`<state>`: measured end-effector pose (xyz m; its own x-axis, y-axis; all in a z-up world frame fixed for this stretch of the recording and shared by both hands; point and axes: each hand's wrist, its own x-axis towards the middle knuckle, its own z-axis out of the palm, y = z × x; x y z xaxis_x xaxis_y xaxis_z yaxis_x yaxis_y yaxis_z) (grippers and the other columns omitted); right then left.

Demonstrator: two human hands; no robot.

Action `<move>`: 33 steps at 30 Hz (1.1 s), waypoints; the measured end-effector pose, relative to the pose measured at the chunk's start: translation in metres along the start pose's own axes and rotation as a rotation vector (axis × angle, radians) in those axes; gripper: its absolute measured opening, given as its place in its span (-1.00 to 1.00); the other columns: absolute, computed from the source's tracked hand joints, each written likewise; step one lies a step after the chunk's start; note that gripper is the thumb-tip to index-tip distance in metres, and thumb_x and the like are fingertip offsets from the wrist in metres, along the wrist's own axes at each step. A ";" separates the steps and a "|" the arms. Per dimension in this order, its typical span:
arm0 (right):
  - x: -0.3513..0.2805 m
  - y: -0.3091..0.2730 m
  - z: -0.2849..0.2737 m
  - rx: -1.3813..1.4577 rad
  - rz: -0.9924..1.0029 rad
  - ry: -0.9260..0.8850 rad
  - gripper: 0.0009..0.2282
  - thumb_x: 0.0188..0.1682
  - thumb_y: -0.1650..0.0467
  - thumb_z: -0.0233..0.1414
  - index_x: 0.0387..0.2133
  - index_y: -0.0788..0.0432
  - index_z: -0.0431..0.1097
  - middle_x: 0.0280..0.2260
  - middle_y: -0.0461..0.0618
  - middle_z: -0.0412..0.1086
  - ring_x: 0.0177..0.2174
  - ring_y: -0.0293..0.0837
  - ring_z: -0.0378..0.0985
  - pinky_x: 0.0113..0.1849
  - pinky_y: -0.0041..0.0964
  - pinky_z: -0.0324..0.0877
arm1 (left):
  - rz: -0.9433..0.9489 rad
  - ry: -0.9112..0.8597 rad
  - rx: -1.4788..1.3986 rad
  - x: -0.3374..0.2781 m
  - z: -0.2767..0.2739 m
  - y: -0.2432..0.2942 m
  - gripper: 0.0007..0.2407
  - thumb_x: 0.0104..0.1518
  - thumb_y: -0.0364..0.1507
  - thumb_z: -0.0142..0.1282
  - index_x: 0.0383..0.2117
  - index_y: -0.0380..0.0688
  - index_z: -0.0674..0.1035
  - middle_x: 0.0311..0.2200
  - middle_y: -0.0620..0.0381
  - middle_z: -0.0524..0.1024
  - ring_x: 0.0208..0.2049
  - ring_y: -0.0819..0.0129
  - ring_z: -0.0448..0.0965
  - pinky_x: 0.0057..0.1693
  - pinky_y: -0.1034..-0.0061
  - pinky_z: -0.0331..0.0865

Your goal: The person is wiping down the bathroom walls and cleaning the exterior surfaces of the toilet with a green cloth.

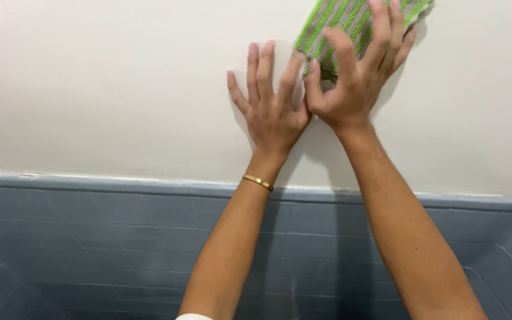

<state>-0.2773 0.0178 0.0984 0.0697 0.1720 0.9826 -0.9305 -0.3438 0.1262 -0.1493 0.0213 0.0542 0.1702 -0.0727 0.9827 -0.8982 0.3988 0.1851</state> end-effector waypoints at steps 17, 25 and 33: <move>0.020 -0.007 -0.047 0.404 0.002 -0.070 -0.84 0.21 0.66 -0.05 -0.05 0.23 0.34 0.10 0.02 0.48 0.23 0.00 0.30 0.30 0.18 -0.28 | 0.298 0.061 -0.070 -0.003 -0.019 -0.002 -0.66 0.25 -0.24 0.34 0.09 0.52 0.50 0.16 0.35 0.42 0.29 0.35 0.20 0.44 0.05 -0.27; 0.037 -0.018 -0.075 0.582 -0.125 -0.177 -0.92 0.09 0.71 0.02 -0.19 0.56 0.41 0.10 0.33 0.38 0.05 0.25 0.49 0.08 -0.06 0.32 | 0.430 -0.049 -0.065 -0.006 -0.021 -0.001 -0.61 0.34 -0.21 0.26 0.21 0.34 0.35 0.25 0.32 0.33 0.30 0.41 0.27 0.43 0.15 -0.08; 0.037 -0.016 -0.075 0.608 -0.123 -0.197 -0.88 0.09 0.72 0.04 -0.16 0.65 0.47 0.06 0.43 0.40 0.03 0.25 0.49 0.17 -0.04 0.21 | 0.442 -0.040 0.004 -0.008 -0.018 -0.004 -0.59 0.31 -0.10 0.16 0.24 0.44 0.31 0.23 0.21 0.26 0.26 0.34 0.31 0.41 0.20 -0.01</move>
<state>-0.2871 0.0990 0.1229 0.2811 0.0904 0.9554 -0.5462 -0.8035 0.2367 -0.1397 0.0364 0.0457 -0.2464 0.0684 0.9668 -0.8825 0.3964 -0.2530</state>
